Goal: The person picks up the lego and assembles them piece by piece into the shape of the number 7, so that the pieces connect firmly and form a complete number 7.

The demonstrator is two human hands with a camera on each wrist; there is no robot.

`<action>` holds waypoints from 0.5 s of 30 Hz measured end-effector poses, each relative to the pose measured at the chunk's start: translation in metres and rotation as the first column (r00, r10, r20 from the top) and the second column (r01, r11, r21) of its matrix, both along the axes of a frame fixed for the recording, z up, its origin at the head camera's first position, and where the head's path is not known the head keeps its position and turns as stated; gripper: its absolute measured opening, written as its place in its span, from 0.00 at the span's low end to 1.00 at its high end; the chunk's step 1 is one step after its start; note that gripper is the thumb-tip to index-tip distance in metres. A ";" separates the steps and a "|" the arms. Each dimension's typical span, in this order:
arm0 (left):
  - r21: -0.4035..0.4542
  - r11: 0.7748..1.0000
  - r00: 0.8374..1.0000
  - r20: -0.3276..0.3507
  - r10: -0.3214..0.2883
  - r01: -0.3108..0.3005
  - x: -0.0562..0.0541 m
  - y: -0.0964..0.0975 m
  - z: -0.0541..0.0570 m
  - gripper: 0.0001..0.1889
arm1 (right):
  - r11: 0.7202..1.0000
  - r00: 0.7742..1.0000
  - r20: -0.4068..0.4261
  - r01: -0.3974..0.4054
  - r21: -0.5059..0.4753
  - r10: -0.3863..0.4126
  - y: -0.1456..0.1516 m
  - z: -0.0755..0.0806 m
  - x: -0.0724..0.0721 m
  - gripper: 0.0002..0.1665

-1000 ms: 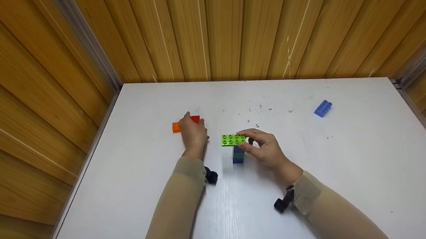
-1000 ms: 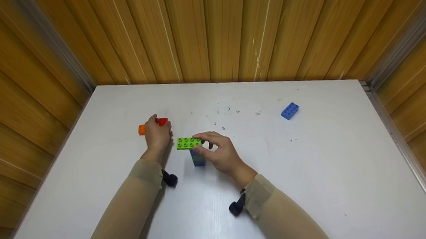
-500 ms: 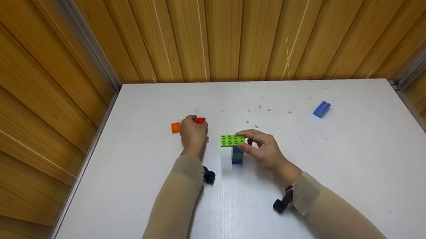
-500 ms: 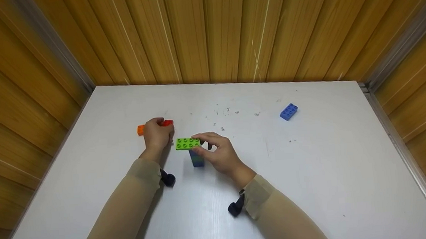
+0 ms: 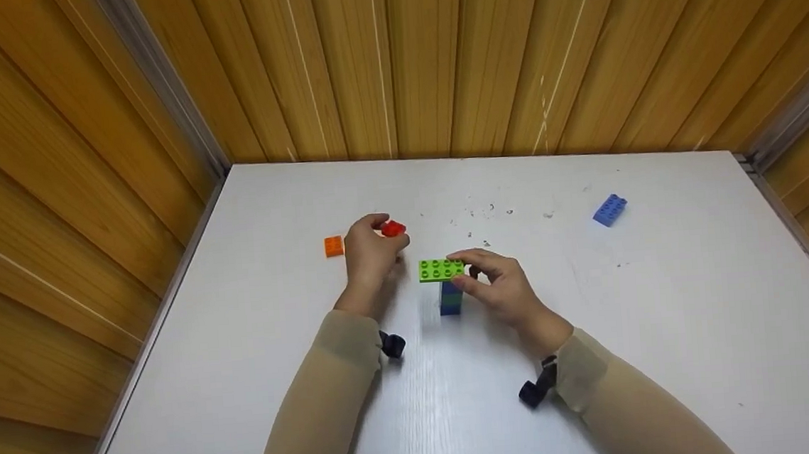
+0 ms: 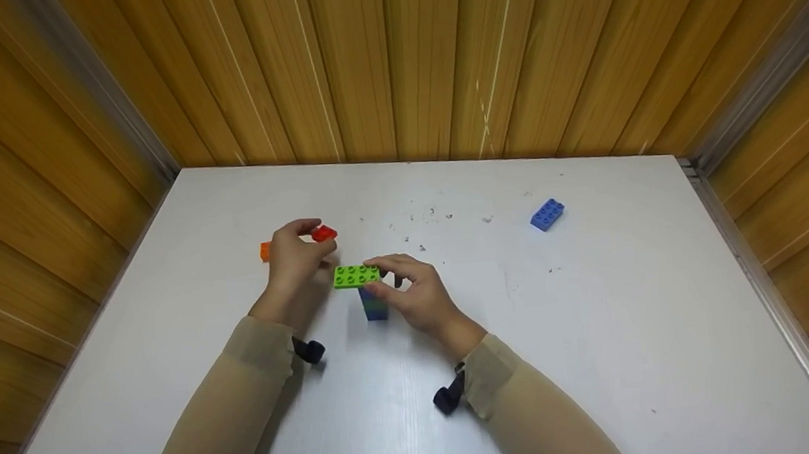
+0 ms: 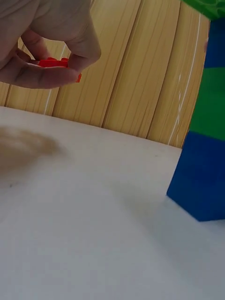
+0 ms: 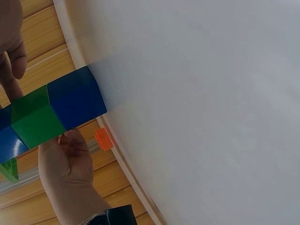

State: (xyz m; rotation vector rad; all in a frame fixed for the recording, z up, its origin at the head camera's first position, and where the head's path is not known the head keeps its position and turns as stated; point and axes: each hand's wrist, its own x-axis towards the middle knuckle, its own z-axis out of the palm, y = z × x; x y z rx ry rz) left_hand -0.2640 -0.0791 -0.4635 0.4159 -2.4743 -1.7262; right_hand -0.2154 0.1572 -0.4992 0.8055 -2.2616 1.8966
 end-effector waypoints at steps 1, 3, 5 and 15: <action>0.013 1.000 1.000 -0.018 -0.021 0.021 0.001 0.000 0.002 0.28 | 1.000 1.000 -0.005 -0.003 -0.003 0.003 0.000 0.000 0.000 0.21; 0.024 0.998 0.997 -0.055 -0.050 0.052 0.004 0.000 0.005 0.27 | 1.000 1.000 -0.012 -0.007 -0.004 0.007 0.000 0.000 0.000 0.21; 0.023 0.997 0.993 -0.097 -0.067 0.069 0.007 -0.001 0.008 0.26 | 1.000 1.000 -0.017 -0.010 -0.001 0.010 0.000 0.000 0.000 0.21; 0.055 0.992 0.962 -0.255 -0.097 0.114 0.026 0.002 0.013 0.21 | 1.000 1.000 -0.030 -0.007 0.004 0.007 0.001 -0.002 -0.001 0.22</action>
